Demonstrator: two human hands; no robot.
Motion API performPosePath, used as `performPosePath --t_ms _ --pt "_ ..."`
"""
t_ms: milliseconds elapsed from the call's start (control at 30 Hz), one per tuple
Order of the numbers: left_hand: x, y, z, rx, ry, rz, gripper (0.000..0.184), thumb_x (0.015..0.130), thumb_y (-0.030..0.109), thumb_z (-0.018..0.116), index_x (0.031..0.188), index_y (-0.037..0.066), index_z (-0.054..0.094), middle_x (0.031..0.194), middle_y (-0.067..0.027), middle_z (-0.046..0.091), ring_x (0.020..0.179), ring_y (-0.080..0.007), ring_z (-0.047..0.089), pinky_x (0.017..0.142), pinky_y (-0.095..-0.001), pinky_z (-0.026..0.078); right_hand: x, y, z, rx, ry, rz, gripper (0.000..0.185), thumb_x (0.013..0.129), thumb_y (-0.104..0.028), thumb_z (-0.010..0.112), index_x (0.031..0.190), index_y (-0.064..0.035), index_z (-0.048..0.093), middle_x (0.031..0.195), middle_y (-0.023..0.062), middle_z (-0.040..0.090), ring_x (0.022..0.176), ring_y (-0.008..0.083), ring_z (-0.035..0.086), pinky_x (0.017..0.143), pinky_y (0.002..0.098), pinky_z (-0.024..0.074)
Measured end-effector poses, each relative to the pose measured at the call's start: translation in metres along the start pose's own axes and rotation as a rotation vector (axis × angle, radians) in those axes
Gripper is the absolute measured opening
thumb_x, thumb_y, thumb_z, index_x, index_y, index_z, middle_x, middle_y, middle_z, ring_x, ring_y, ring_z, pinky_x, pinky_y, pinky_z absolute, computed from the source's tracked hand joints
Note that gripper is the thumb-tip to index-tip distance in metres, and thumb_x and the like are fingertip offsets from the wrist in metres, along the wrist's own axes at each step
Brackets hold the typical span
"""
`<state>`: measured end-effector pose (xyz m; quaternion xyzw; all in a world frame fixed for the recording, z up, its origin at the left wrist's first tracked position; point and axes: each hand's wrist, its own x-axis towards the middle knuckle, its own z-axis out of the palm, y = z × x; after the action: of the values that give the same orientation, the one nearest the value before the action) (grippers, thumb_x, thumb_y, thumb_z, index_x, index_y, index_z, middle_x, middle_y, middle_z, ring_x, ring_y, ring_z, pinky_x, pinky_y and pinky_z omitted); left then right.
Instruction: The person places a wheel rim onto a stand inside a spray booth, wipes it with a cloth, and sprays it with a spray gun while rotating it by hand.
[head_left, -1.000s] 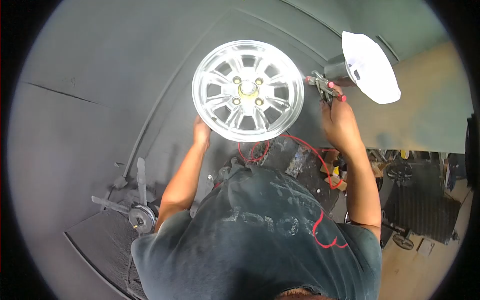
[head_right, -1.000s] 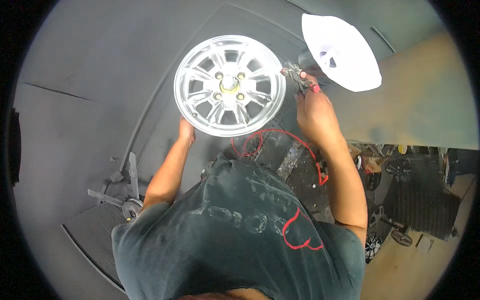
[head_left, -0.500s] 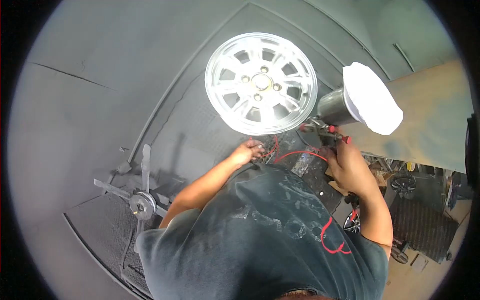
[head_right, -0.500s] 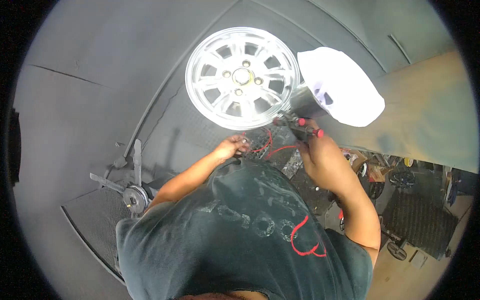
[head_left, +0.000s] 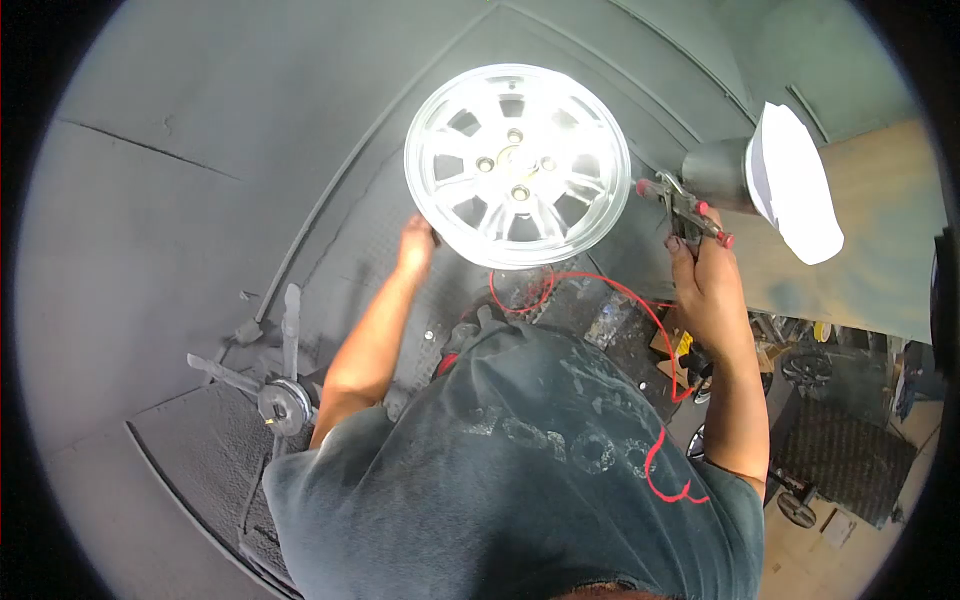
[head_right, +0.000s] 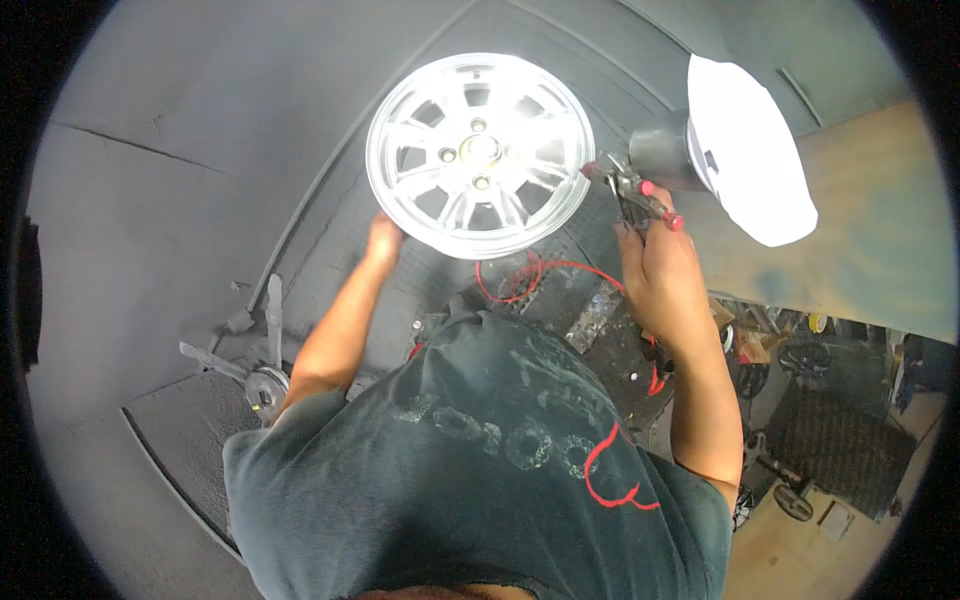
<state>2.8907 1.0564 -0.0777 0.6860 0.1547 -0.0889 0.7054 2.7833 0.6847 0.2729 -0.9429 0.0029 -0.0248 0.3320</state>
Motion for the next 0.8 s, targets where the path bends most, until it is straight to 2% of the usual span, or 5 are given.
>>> performPosePath --t_ms 133,200,300,633,800 --pt "-0.094 -0.001 0.076 -0.207 0.218 -0.124 0.022 0.103 0.028 0.044 0.095 0.009 0.054 0.073 -0.0001 0.049 0.064 -0.0124 0.047 0.059 -0.0300 0.040 -0.016 0.014 -0.004 0.004 -0.062 0.057 0.025 0.093 -0.005 0.055 0.115 0.0065 0.049 0.088 0.0297 0.061 0.084 0.0522 0.056 0.072 0.0503 0.0452" --pt "-0.121 -0.024 0.088 -0.178 -0.115 -0.139 0.028 0.105 0.031 0.043 0.100 0.006 0.054 0.081 -0.0067 0.066 0.067 -0.0104 0.055 0.062 -0.0261 0.046 -0.023 0.017 -0.006 0.026 -0.085 0.068 0.024 0.093 -0.005 0.055 0.113 0.0076 0.050 0.090 0.0300 0.060 0.085 0.0518 0.056 0.073 0.0499 0.0452" --pt "-0.120 -0.025 0.099 -0.035 -0.568 -0.406 0.028 0.105 0.029 0.045 0.106 0.005 0.061 0.089 -0.0053 0.069 0.071 -0.0105 0.060 0.067 -0.0249 0.049 -0.027 0.017 -0.007 0.065 -0.093 0.027 0.021 0.092 -0.004 0.056 0.108 0.0091 0.053 0.096 0.0311 0.060 0.089 0.0507 0.056 0.075 0.0489 0.0452" --pt "-0.114 -0.013 0.097 -0.374 -0.230 -0.446 0.014 0.098 0.021 0.062 0.102 0.008 0.063 0.099 -0.0032 0.070 0.072 -0.0077 0.058 0.068 -0.0245 0.049 -0.045 0.010 -0.017 0.017 -0.301 0.101 0.020 0.093 -0.009 0.058 0.095 0.0112 0.058 0.102 0.0290 0.059 0.088 0.0455 0.056 0.078 0.0445 0.0457" --pt "-0.112 -0.012 0.098 -0.327 -0.219 -0.399 0.014 0.096 0.019 0.063 0.103 0.008 0.063 0.101 -0.0020 0.070 0.073 -0.0065 0.057 0.068 -0.0230 0.049 -0.039 0.014 -0.018 0.114 -0.113 0.153 0.017 0.094 -0.008 0.057 0.100 0.0083 0.058 0.099 0.0260 0.060 0.086 0.0412 0.057 0.077 0.0438 0.0461"
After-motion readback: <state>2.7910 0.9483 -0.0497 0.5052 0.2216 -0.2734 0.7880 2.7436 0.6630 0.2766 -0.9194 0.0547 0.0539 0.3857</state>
